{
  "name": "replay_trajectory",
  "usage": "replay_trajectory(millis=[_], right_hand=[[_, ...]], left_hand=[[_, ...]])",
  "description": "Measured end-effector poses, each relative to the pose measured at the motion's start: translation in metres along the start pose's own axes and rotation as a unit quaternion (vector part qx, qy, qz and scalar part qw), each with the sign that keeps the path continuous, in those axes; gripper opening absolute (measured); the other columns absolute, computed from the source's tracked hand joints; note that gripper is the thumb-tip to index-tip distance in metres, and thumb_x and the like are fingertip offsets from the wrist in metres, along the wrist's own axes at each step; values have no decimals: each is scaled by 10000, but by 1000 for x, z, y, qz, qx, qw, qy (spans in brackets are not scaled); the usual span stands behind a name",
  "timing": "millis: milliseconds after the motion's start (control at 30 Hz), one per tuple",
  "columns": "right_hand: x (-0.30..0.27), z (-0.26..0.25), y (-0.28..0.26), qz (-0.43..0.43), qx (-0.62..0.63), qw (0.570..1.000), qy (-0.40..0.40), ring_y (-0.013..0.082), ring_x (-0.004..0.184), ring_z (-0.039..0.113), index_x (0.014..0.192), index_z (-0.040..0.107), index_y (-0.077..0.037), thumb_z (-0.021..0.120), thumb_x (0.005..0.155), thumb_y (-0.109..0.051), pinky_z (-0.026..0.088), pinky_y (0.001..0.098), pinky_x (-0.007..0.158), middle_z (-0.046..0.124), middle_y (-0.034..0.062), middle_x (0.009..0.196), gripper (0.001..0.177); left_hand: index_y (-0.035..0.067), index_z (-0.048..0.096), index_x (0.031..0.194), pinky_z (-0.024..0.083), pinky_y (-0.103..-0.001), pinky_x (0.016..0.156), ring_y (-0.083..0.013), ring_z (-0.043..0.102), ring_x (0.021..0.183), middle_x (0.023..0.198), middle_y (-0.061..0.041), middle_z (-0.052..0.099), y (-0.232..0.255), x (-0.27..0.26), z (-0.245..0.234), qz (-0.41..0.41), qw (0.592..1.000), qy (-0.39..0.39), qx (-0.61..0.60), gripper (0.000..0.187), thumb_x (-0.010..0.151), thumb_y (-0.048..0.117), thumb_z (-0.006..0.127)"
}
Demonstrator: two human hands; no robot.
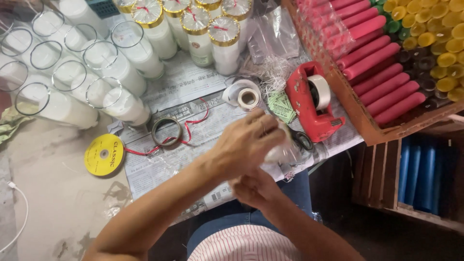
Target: Wrapping a glass candle in plastic film and tying it with a decorative red ribbon.
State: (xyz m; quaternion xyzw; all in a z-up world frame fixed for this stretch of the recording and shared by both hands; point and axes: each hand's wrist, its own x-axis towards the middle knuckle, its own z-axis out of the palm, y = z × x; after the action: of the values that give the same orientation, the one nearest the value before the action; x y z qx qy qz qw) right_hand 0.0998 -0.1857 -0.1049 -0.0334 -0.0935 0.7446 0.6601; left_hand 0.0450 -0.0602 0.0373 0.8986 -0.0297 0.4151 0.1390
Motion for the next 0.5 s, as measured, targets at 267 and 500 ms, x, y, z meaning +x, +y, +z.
replay_trajectory(millis=[267,500], right_hand=[[18,104,-73,-202,-452,866,-71,167,645,497,983,621,-54,477,1080,-313,429,302,593,511,0,737,311],[8,147,-97,-270,-738,611,-99,197,680,578,998,663,-43,538,1052,-253,481,334,646,645,49,813,251]], left_hand=[[-45,650,1037,490,-408,692,-276,622,780,941,-161,597,78,77,-117,28,976,22,-216,233,1073,1,424],[-4,633,982,490,-431,758,-312,588,806,988,-134,600,71,24,-100,-11,980,-63,-187,248,1065,32,403]])
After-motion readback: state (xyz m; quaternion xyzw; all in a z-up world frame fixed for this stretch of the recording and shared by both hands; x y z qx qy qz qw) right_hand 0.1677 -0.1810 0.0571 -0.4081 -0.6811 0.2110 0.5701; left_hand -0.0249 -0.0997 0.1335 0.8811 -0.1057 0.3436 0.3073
